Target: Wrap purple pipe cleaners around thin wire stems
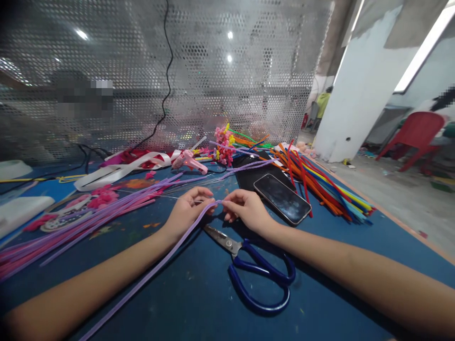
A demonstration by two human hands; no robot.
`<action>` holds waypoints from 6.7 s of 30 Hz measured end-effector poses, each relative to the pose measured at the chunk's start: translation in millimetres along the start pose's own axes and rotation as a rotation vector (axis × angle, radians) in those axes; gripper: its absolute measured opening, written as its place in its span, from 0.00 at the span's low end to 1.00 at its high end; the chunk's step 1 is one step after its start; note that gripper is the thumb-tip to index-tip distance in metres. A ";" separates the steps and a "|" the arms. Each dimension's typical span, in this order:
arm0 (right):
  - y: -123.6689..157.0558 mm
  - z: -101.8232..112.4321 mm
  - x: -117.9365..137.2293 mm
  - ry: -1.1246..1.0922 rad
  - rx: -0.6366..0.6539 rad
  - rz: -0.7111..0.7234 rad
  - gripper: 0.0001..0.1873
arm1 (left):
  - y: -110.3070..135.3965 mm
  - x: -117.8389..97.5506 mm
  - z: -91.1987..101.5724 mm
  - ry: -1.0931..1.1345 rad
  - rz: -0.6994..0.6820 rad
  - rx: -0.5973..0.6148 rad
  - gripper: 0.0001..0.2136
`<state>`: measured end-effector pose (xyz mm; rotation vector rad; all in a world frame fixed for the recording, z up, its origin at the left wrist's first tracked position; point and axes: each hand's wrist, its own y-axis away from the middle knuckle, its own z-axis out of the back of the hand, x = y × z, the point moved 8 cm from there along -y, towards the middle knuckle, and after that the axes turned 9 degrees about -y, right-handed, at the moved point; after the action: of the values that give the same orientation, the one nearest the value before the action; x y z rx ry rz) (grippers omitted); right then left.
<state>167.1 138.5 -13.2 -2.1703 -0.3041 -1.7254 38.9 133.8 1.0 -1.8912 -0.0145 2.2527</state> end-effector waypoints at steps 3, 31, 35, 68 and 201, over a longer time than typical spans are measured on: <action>0.4 0.1 -1.7 -0.027 -0.004 -0.016 0.15 | -0.5 -0.7 0.3 0.025 0.006 -0.006 0.15; 1.3 2.1 -4.2 -0.100 0.005 -0.039 0.14 | 1.6 3.6 -1.0 0.106 0.020 -0.013 0.10; 2.0 3.2 0.9 -0.031 0.012 0.012 0.12 | 3.5 3.9 -5.5 0.128 0.024 0.058 0.09; 10.7 -23.6 8.2 0.343 0.291 0.107 0.11 | 2.6 -3.6 -7.7 -0.137 -0.100 0.051 0.13; 42.3 -33.8 108.7 0.878 0.436 0.436 0.04 | 61.5 -143.6 -20.5 -1.271 -0.766 0.201 0.07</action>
<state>178.4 81.0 93.1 -0.9504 0.0335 -1.9143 73.1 48.3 128.8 -0.0441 -0.5447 2.2663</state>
